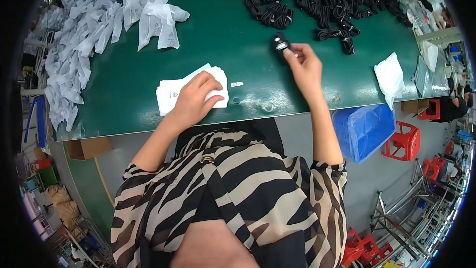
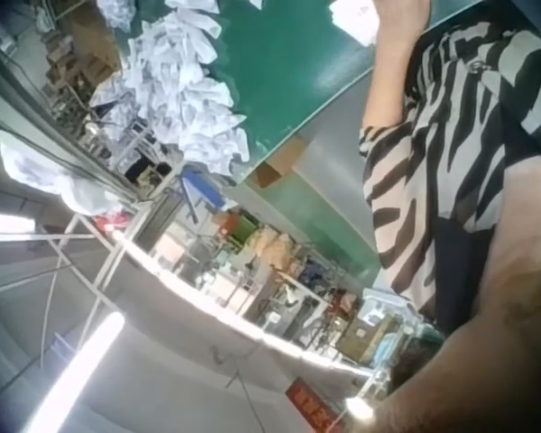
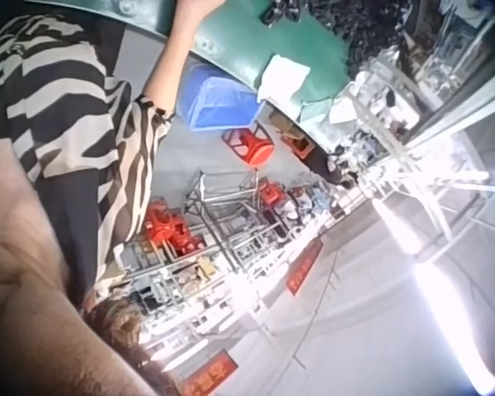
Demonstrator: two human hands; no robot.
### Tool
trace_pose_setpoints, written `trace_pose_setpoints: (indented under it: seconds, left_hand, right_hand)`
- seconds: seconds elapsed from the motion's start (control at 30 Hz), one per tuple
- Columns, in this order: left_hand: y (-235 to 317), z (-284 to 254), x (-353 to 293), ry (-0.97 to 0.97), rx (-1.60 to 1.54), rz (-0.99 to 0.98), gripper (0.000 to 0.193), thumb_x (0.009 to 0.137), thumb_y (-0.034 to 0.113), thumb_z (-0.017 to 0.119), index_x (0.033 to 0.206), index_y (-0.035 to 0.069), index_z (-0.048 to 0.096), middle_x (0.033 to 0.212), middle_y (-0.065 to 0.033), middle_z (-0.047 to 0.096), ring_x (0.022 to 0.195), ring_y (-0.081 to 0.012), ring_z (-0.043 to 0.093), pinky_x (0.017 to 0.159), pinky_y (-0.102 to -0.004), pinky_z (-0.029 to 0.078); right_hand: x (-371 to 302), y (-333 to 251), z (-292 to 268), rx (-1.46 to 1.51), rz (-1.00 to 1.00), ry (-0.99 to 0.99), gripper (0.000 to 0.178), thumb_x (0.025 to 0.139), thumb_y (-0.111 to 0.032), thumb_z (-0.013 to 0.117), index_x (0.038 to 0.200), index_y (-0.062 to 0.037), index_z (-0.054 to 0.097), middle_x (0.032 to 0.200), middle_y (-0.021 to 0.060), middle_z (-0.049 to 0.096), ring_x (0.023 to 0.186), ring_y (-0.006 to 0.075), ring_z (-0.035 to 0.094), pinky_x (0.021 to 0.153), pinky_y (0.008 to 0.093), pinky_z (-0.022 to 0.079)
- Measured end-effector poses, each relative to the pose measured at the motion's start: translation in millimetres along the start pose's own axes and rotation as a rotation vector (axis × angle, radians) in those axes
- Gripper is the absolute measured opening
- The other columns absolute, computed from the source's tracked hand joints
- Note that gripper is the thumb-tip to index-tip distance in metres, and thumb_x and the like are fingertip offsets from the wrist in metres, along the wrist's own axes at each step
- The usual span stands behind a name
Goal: Manually inserting small black industrial components into white protective paper sleeves.
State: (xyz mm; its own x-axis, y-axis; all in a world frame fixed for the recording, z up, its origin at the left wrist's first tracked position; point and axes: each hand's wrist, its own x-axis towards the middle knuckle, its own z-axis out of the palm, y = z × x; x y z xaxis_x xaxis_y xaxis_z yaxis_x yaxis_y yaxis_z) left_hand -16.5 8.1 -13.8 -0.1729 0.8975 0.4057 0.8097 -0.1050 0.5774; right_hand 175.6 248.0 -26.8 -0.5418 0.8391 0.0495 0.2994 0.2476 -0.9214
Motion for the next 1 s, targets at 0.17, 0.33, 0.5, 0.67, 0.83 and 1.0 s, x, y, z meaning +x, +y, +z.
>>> trace_pose_setpoints:
  seconds: [0.17,0.33,0.5,0.67,0.83,1.0]
  left_hand:
    - [-1.2,10.5,-4.4,0.032,-0.069,-0.147,0.009,0.084,0.003,0.069,0.086,0.001,0.06,0.082,-0.0093,0.057,0.073,-0.0269,0.059,0.067,-0.0371,0.049]
    - [3.2,2.9,-2.7,0.048,-0.315,-0.364,0.007,0.086,-0.001,0.066,0.088,-0.001,0.06,0.081,-0.0089,0.058,0.067,-0.0189,0.055,0.062,-0.0317,0.046]
    - [5.3,1.6,-3.2,0.084,-0.393,-0.288,0.006,0.087,-0.002,0.066,0.089,-0.001,0.06,0.083,-0.0083,0.059,0.066,-0.0152,0.053,0.061,-0.0297,0.045]
    - [13.0,0.7,-0.8,0.078,-0.38,-0.128,0.007,0.084,-0.002,0.066,0.087,0.001,0.06,0.087,-0.0096,0.06,0.077,-0.024,0.056,0.066,-0.0334,0.046]
    - [18.8,-5.3,4.6,0.057,-0.191,0.011,0.01,0.081,-0.001,0.067,0.087,0.004,0.06,0.092,-0.0097,0.06,0.087,-0.0295,0.053,0.076,-0.0374,0.045]
    - [16.3,-7.2,9.7,0.085,-0.164,-0.007,0.012,0.08,-0.001,0.067,0.086,0.004,0.059,0.098,-0.0094,0.059,0.091,-0.0299,0.052,0.08,-0.0385,0.043]
  right_hand:
    - [-53.1,-33.4,20.6,0.311,0.129,-0.337,0.024,0.094,-0.014,0.064,0.115,-0.0024,0.065,0.083,-0.0017,0.061,0.064,0.0034,0.053,0.059,0.0187,0.045]
    - [-71.2,-42.2,28.5,0.394,0.233,-0.47,0.02,0.096,-0.013,0.062,0.113,-0.0016,0.065,0.082,-0.0015,0.062,0.063,0.0037,0.054,0.058,0.0184,0.045]
    - [-67.6,-37.7,32.1,0.524,0.511,-0.605,0.027,0.099,-0.027,0.06,0.102,-0.0006,0.066,0.08,0.0018,0.063,0.054,0.0075,0.053,0.049,0.0204,0.042]
    - [-65.0,-49.2,33.3,0.409,0.605,-0.652,0.034,0.099,-0.035,0.061,0.093,-0.0013,0.064,0.074,0.0031,0.062,0.05,0.0081,0.055,0.046,0.0219,0.042]
    - [-74.4,-54.1,40.7,0.389,0.495,-0.623,0.024,0.096,-0.025,0.067,0.093,-0.0017,0.063,0.076,0.0018,0.063,0.056,0.0071,0.057,0.048,0.022,0.043]
    - [-79.9,-54.0,47.7,-0.026,-0.596,-0.353,0.023,0.082,0.004,0.076,0.1,-0.0007,0.063,0.089,0.0046,0.061,0.075,0.0106,0.06,0.063,0.0243,0.049]
